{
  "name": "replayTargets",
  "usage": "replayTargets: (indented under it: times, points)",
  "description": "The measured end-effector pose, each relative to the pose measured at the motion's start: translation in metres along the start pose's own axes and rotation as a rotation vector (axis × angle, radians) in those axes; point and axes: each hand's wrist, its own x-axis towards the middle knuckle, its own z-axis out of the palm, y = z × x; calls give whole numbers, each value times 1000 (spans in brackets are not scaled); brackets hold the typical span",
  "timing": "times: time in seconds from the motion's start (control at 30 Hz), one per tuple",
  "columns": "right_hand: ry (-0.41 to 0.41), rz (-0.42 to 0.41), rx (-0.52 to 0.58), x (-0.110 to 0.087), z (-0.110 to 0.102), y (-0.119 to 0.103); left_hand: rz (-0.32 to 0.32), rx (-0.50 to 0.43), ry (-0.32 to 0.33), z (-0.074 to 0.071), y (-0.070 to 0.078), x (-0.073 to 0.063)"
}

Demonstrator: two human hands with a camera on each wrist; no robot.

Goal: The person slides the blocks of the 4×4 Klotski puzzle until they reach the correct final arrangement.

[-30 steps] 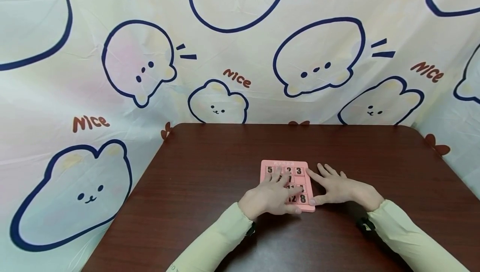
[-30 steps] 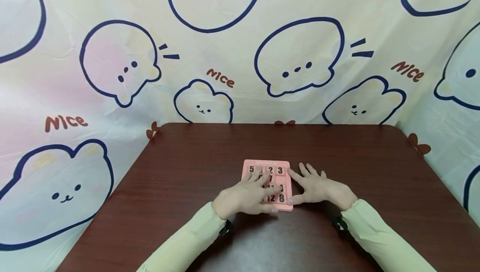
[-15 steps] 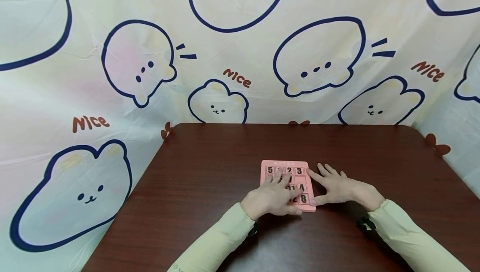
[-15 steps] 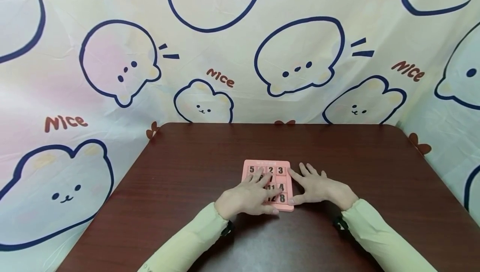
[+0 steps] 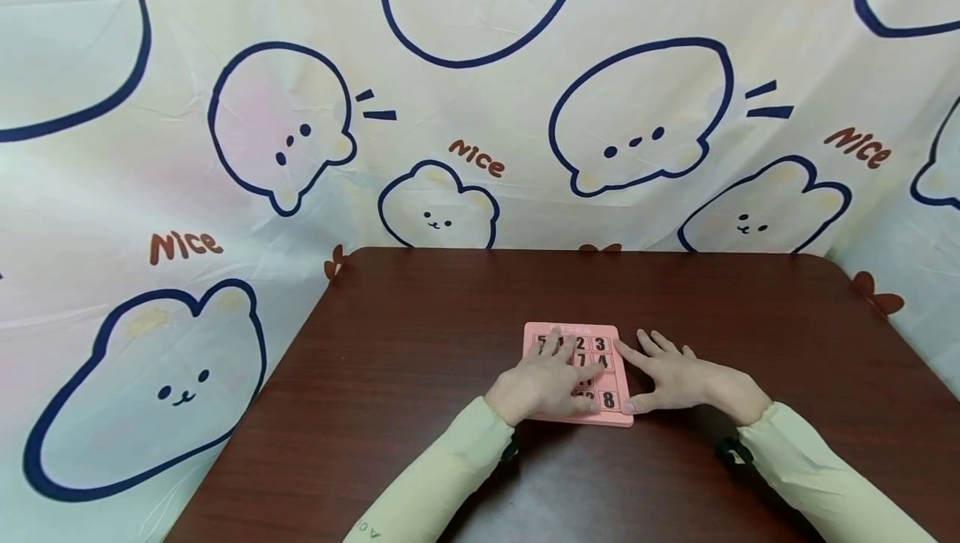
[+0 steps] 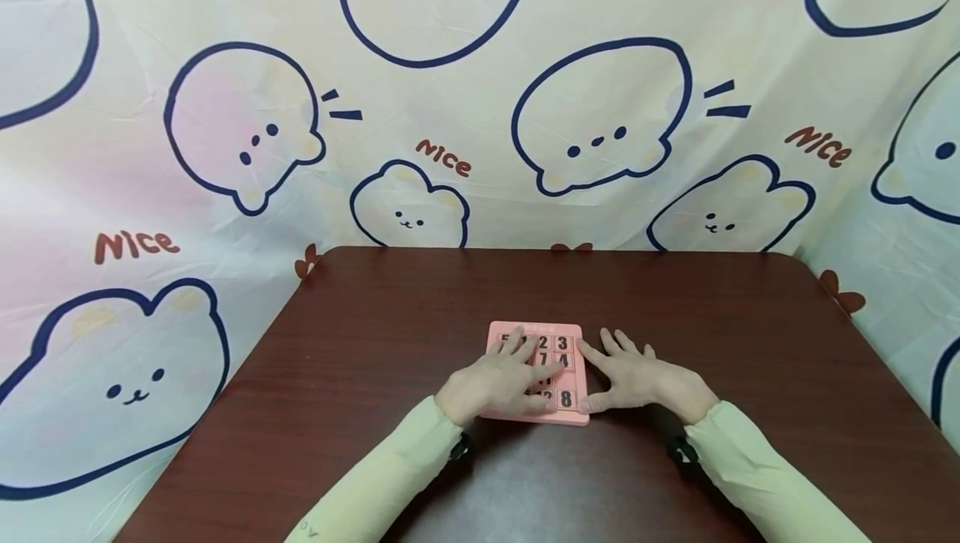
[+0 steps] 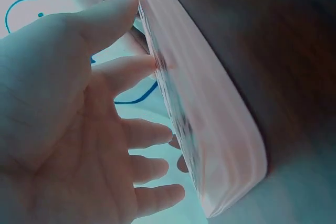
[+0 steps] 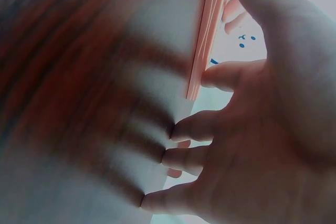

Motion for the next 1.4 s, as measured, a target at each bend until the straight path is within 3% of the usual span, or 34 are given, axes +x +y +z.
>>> replayTargets:
  times: [0.27,0.57,0.87,1.13,1.4]
  points:
    - [5,-4,-9,-1,0,1,-16,9,-14,-3,2,0]
    - [-2,4,5,0,0,-2,63,68,16,-1,6,-24]
    - [-16,21,12,1,0,-1,65,43,-10,4,3,-40]
    - [8,5,-4,1,0,1,142,37,-11,4,9,-40]
    - [-3,8,4,1,0,0,125,33,-21,4,9,-36]
